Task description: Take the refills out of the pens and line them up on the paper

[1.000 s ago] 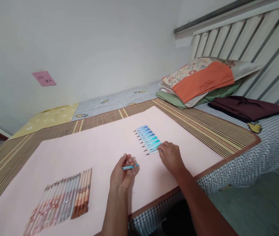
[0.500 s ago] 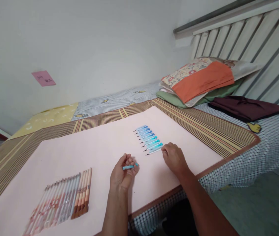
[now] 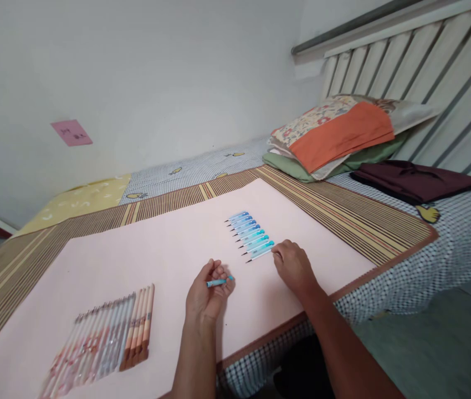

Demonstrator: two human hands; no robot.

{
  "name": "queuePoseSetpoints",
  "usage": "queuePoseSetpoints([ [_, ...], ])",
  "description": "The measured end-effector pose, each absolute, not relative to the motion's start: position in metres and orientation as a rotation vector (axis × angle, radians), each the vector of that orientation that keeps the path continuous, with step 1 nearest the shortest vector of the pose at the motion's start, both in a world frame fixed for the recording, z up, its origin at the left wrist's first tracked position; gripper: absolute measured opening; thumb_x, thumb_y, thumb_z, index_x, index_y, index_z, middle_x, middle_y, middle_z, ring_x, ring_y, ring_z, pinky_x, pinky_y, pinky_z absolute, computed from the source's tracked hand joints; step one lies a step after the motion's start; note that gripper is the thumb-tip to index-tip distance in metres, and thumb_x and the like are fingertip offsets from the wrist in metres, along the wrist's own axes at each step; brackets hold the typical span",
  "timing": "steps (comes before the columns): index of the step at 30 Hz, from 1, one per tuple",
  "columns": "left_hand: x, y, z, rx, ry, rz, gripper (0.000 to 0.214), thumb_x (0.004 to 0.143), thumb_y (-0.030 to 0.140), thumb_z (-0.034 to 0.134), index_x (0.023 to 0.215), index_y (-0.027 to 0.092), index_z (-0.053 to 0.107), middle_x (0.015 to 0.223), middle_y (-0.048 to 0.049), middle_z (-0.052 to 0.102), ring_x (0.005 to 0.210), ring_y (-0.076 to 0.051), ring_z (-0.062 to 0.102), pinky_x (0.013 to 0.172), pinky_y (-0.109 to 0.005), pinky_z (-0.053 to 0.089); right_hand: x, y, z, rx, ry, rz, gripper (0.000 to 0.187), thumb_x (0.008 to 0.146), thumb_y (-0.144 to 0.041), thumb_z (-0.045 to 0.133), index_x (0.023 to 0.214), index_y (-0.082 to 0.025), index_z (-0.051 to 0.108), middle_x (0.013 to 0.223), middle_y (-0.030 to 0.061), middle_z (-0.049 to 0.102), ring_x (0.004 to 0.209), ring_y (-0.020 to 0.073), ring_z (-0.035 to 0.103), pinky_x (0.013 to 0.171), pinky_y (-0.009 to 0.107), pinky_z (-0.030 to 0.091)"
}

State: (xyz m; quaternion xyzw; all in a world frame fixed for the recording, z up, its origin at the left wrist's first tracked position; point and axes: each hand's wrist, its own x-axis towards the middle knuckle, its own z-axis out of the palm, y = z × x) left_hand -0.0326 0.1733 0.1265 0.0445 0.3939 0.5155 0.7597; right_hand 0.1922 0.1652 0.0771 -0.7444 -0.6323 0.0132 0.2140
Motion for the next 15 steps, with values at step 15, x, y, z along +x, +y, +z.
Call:
queuePoseSetpoints([
  [15, -0.034, 0.174, 0.124, 0.093, 0.859, 1.136, 0.021, 0.095, 0.014, 0.059, 0.075, 0.010, 0.066, 0.064, -0.0028, 0.058, 0.052, -0.011, 0.055, 0.049, -0.025, 0.053, 0.203, 0.170, 0.060, -2.011, -1.617, -0.045, 0.030, 0.092, -0.007, 0.050, 0.102, -0.016, 0.076, 0.103, 0.0121, 0.071, 0.097, 0.0237, 0.063, 0.087, 0.032, 0.044],
])
